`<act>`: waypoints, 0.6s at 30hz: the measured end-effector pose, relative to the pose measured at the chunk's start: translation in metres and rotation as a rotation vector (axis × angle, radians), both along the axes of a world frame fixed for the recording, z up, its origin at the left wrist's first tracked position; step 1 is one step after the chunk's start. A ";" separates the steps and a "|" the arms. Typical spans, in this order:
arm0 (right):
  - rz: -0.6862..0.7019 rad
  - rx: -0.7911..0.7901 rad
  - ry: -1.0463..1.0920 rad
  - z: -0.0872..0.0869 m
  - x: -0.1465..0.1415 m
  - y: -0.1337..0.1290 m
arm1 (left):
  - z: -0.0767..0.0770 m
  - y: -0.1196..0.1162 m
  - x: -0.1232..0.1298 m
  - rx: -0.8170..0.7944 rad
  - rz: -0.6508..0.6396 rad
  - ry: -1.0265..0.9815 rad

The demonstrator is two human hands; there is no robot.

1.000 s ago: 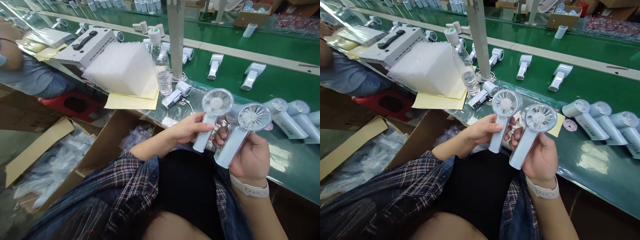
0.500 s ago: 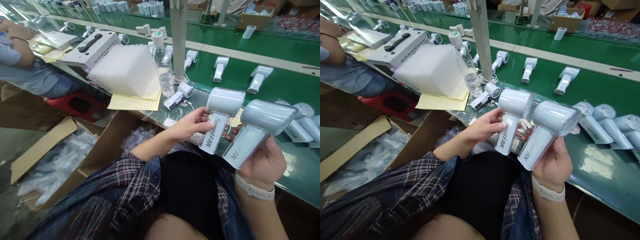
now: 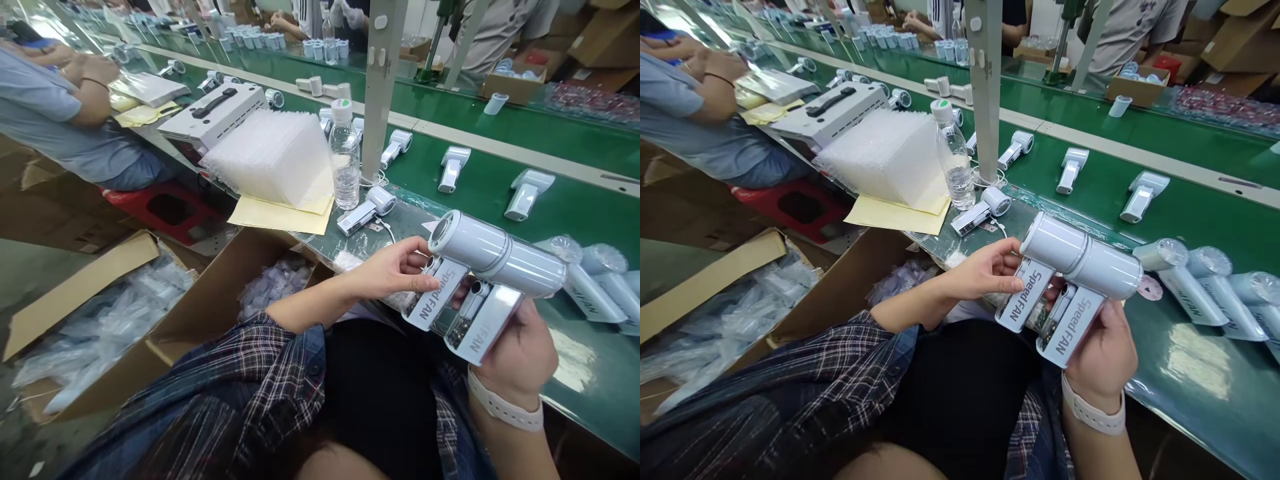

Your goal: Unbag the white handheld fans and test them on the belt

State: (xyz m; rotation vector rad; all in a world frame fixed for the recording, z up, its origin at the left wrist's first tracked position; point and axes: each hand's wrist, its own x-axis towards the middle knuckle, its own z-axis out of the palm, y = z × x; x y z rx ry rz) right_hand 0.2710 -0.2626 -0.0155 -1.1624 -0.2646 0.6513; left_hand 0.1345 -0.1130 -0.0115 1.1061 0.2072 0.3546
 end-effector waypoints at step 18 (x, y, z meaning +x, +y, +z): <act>0.357 0.280 -1.089 0.012 0.014 -0.018 | 0.010 0.017 -0.012 1.253 0.168 -0.262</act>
